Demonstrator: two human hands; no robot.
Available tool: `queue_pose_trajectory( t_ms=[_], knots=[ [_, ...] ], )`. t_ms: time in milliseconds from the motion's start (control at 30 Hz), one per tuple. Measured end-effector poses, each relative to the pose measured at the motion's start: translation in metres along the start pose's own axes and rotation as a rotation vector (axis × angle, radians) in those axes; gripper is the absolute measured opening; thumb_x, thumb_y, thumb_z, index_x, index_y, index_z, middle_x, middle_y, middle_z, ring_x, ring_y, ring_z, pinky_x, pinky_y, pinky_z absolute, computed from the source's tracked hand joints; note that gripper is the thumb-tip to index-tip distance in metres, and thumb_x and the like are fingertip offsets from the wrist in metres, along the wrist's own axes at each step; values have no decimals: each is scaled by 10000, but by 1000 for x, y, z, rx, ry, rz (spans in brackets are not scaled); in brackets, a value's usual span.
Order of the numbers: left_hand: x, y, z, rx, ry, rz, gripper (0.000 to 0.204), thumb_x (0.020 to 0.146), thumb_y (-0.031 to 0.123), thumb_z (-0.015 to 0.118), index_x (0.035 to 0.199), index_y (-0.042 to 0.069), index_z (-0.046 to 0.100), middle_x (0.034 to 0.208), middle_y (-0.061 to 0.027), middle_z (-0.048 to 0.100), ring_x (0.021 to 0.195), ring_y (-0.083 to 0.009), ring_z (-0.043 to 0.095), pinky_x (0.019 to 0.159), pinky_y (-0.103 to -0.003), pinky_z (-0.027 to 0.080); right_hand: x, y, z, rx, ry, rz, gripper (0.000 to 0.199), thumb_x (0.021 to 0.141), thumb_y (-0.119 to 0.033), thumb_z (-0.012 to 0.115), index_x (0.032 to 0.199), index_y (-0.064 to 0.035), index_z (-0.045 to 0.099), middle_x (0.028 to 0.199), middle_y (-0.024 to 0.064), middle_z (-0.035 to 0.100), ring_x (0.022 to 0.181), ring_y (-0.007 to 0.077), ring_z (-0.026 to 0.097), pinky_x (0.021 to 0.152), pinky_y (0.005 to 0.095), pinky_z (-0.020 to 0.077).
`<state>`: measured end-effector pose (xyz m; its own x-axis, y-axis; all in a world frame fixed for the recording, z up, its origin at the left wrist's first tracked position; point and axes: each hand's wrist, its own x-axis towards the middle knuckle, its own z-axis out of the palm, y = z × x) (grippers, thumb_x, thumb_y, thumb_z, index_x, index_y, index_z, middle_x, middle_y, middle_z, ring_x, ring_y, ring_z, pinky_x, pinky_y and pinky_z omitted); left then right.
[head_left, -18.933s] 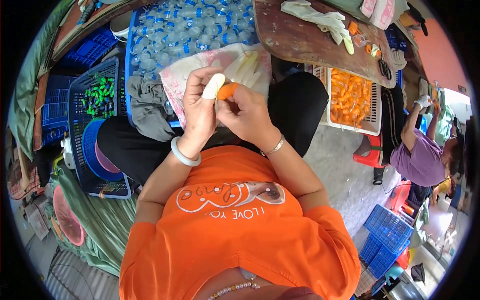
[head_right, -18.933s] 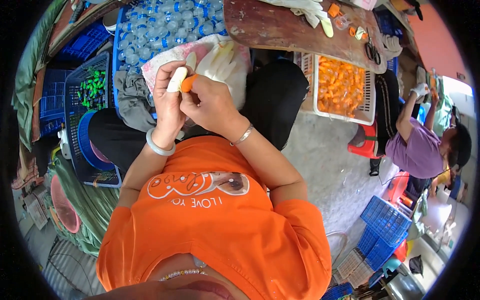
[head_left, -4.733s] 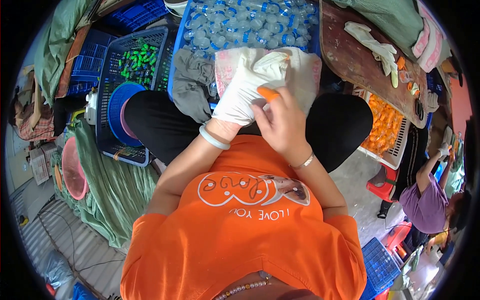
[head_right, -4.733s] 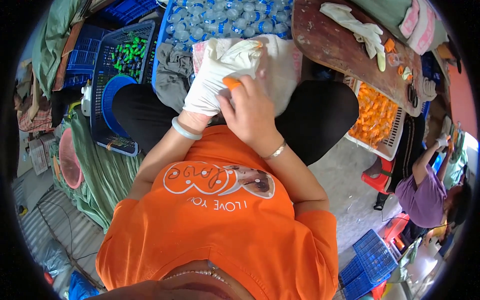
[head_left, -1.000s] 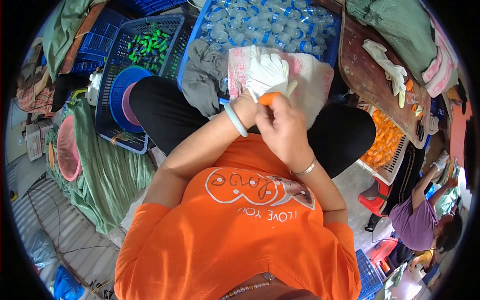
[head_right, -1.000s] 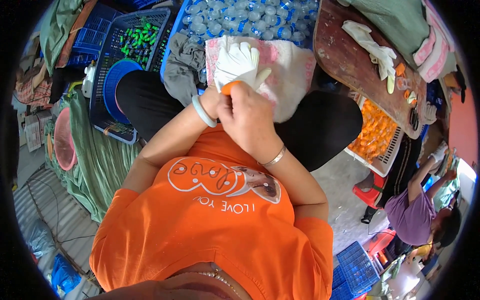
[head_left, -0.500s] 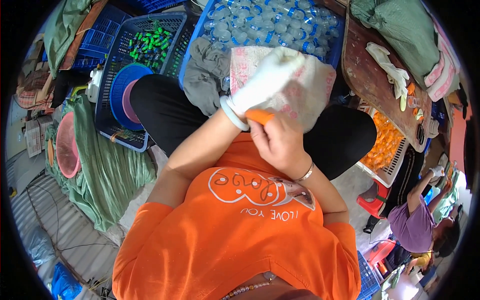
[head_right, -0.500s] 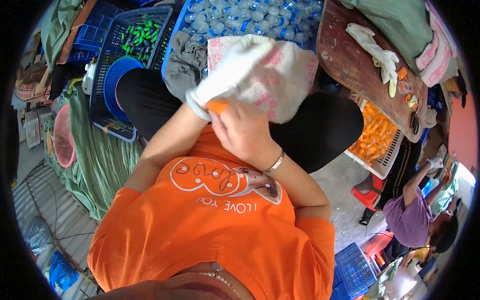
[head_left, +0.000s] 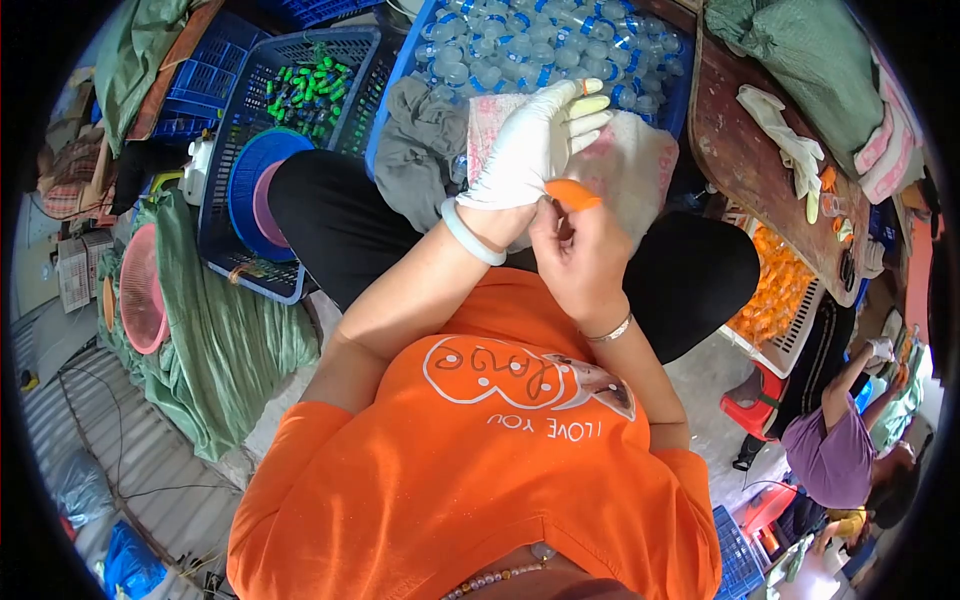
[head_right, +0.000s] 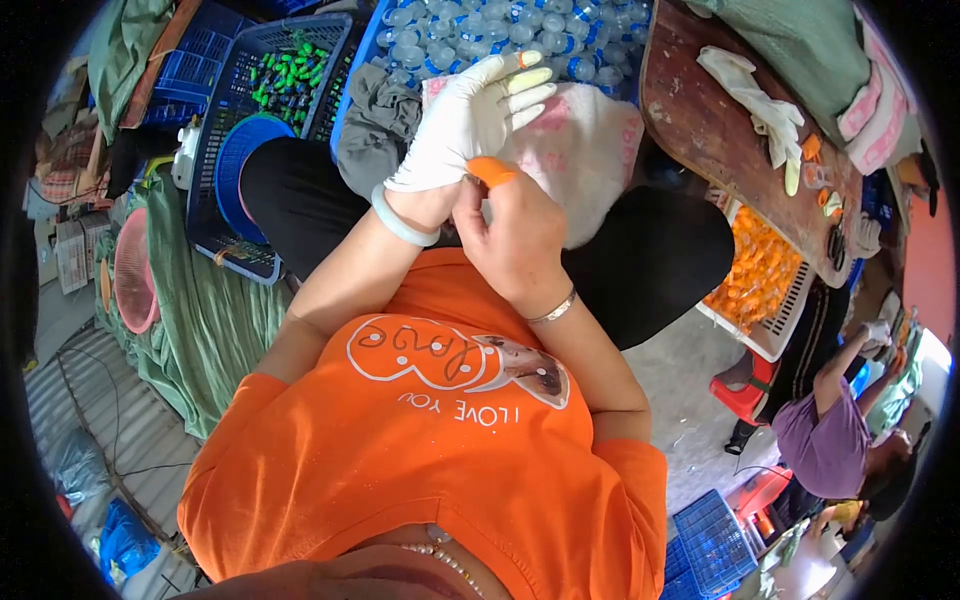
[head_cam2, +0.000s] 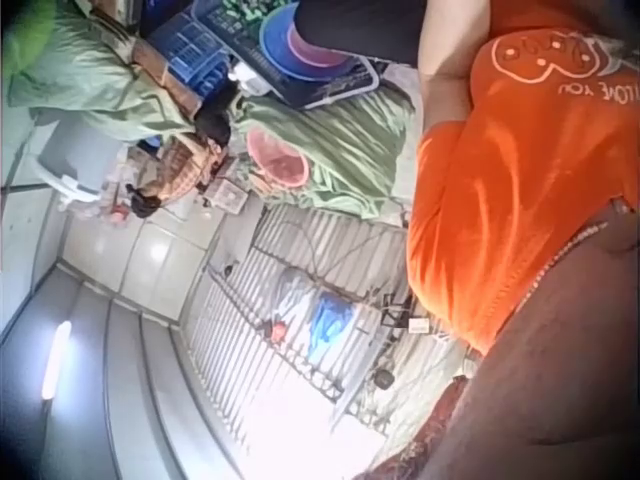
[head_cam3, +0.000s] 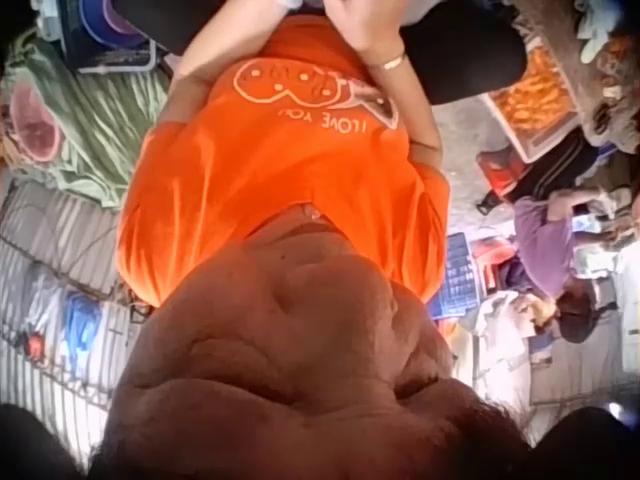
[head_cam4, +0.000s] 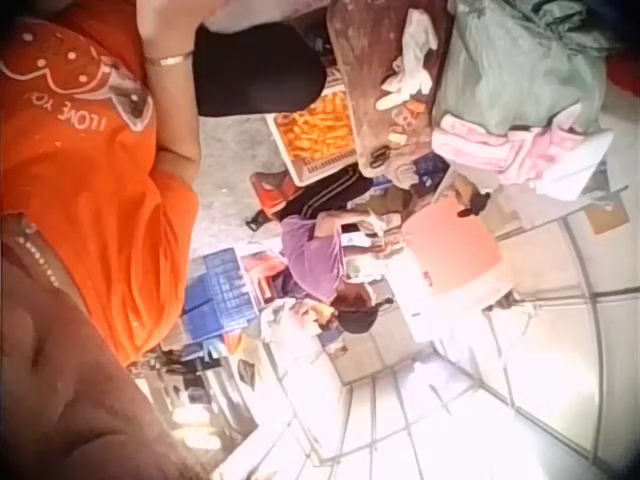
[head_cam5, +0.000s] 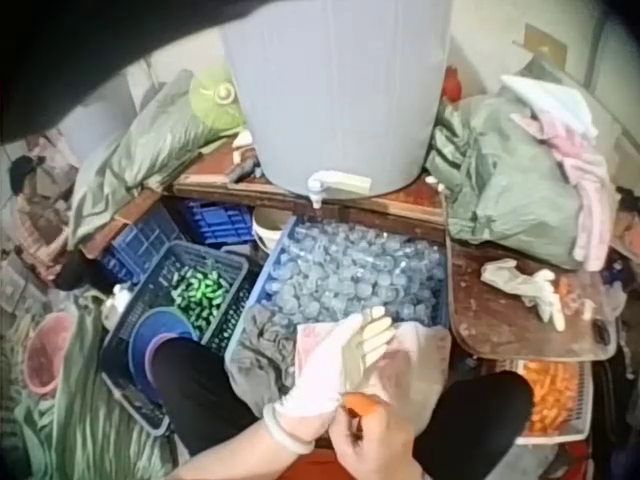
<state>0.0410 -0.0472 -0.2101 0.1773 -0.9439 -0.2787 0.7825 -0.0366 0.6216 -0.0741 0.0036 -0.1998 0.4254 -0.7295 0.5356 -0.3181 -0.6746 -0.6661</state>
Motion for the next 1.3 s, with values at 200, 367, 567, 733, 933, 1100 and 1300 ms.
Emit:
queue_pose_trajectory(
  t_ms=[200,367,567,733,933,1100,1300],
  knots=[
    [-7,1,-1,-29,-67,28,603,944,426,446,1294,-63,401,1294,-198,475,1166,-305,494,1035,-409,363,7,9,-7,-65,-71,-141,188,763,22,642,932,-15,569,619,48,528,477,113,491,441,246,390],
    [-3,-2,-3,-207,-179,-33,689,939,493,427,1329,-70,350,1346,-207,422,1219,-310,451,1060,-412,342,2,3,-21,326,-366,55,167,742,32,624,895,-12,574,610,81,534,465,172,506,438,277,393],
    [-25,-7,7,-435,-315,-78,699,946,497,406,1357,-63,325,1356,-220,414,1262,-322,415,1079,-413,329,-9,1,-21,394,-461,-137,141,744,-4,634,877,-15,590,610,51,543,462,137,496,443,263,385],
    [-36,-1,5,-274,-209,-198,590,965,398,429,1334,-59,371,1306,-206,476,1241,-324,445,1065,-406,351,-6,2,-30,283,-341,-210,163,753,-23,652,908,-19,601,620,36,550,492,107,501,474,241,392],
    [-54,0,-6,-267,-183,-276,381,961,238,480,1203,-54,509,1191,-183,572,1134,-307,536,1008,-390,414,15,27,-52,476,162,446,115,887,-81,586,979,-31,633,760,-34,569,588,35,462,506,184,338],
    [-63,4,-1,-106,-269,-227,237,946,145,507,1077,-35,588,1060,-163,627,976,-276,609,926,-372,469,14,39,-56,716,-56,544,154,913,-84,574,1035,-14,639,903,-22,579,671,41,466,589,188,393],
    [-70,6,-10,90,-316,-144,200,945,140,516,1035,-20,597,964,-136,639,882,-236,624,854,-344,494,16,32,-61,642,-197,571,164,910,-86,584,1036,-2,646,871,-20,596,677,40,488,599,184,404]
  ],
)
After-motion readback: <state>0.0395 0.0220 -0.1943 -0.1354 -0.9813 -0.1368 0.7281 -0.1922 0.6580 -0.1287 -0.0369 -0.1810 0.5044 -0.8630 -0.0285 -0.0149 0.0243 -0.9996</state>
